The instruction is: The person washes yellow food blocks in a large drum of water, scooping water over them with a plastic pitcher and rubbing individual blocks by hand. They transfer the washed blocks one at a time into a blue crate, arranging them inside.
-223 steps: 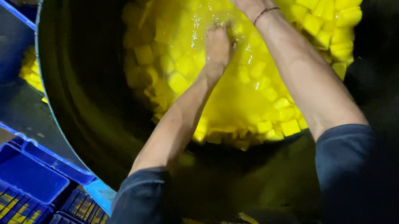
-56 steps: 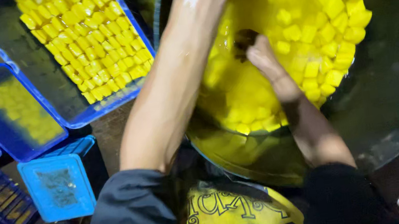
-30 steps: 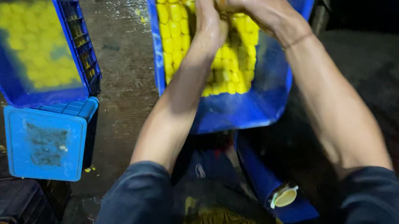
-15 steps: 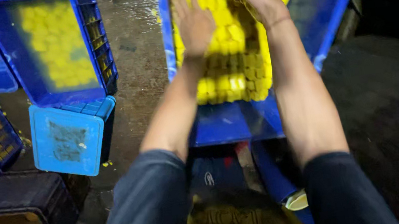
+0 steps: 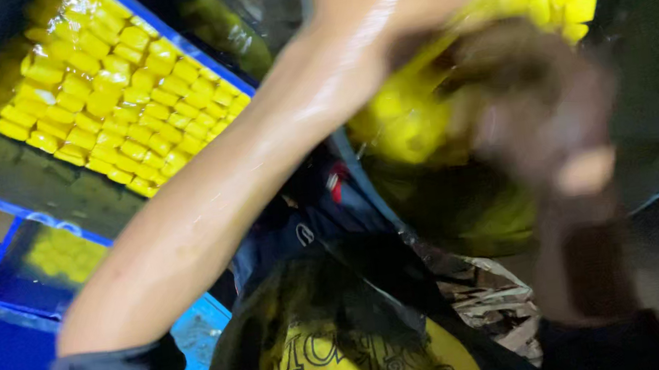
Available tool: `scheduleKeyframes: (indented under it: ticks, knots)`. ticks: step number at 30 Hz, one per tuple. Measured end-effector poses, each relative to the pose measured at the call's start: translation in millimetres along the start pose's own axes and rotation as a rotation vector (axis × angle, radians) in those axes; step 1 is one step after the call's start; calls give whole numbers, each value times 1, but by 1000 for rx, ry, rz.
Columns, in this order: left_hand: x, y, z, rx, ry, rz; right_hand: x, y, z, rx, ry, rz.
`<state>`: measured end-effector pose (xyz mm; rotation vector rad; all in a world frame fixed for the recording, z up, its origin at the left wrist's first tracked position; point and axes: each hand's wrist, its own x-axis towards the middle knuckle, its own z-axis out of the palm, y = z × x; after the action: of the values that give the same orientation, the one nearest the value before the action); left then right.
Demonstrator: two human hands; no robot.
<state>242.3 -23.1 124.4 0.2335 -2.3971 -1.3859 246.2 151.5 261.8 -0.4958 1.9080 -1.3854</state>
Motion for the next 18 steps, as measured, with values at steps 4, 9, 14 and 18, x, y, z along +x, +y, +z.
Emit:
scheduleKeyframes:
  ticks: [4,9,14,18]
  knots:
    - [17,51,94,282,-4,295,59,102,-132,-827,-287,-71]
    - [-44,-7,229,479,-994,-202,81,292,-188,-1442,-443,-20]
    - [-100,-58,295,548,-858,-474,85,360,-172,-1474,-514,96]
    - [-114,-80,269,470,-629,-173,116,324,-187,-1254,-657,-192]
